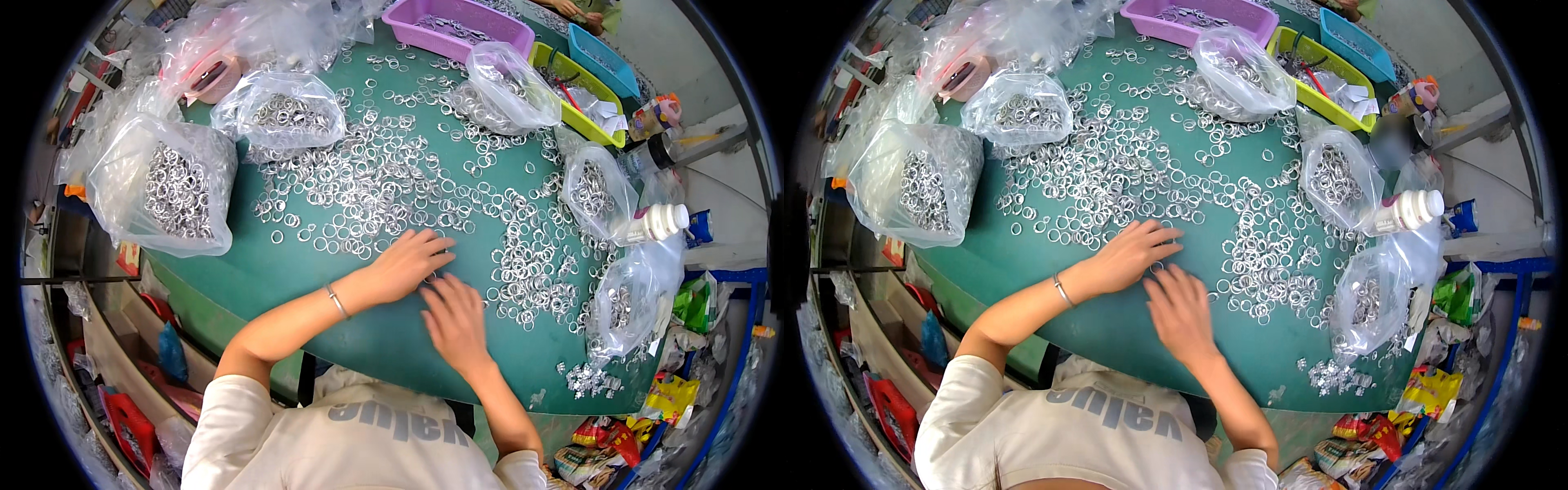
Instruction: The person sorts through a large pile of small metal rings and star-shaped charms on a green table by hand, picking up small handfuls to check them and then placing them into plastic bags or small containers.
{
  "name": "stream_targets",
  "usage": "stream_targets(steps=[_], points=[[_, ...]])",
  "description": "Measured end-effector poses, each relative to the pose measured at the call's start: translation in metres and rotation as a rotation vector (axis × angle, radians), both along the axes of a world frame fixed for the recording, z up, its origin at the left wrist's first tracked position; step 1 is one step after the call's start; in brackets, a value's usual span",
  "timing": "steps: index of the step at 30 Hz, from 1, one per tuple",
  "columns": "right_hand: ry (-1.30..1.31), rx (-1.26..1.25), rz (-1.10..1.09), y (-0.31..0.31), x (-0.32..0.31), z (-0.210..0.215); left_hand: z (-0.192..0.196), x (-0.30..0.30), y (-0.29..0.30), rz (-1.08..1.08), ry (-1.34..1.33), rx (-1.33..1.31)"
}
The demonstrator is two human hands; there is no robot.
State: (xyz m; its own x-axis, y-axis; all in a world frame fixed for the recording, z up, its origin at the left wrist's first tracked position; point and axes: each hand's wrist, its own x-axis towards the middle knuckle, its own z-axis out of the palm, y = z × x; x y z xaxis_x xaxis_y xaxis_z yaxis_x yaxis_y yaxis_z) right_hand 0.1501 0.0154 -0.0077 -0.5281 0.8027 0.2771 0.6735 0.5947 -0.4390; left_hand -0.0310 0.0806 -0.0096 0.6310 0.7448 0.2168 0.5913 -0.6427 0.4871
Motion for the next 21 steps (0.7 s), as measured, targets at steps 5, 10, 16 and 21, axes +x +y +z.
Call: stream_targets(steps=[5, 10, 16, 21], points=[[-0.138, 0.007, -0.010, -0.001, 0.021, -0.016, -0.009, -0.014, -0.009, 0.045, -0.084, -0.006], [-0.261, 0.108, -0.311, 0.003, 0.070, -0.008, -0.006, -0.021, -0.051, 0.083, -0.105, -0.111], [-0.111, 0.216, -0.538, 0.035, 0.057, 0.006, -0.003, -0.005, -0.078, 0.031, -0.261, -0.230], [-0.255, 0.238, -0.526, 0.059, 0.037, -0.011, 0.004, 0.004, -0.065, 0.125, -0.312, -0.160]])
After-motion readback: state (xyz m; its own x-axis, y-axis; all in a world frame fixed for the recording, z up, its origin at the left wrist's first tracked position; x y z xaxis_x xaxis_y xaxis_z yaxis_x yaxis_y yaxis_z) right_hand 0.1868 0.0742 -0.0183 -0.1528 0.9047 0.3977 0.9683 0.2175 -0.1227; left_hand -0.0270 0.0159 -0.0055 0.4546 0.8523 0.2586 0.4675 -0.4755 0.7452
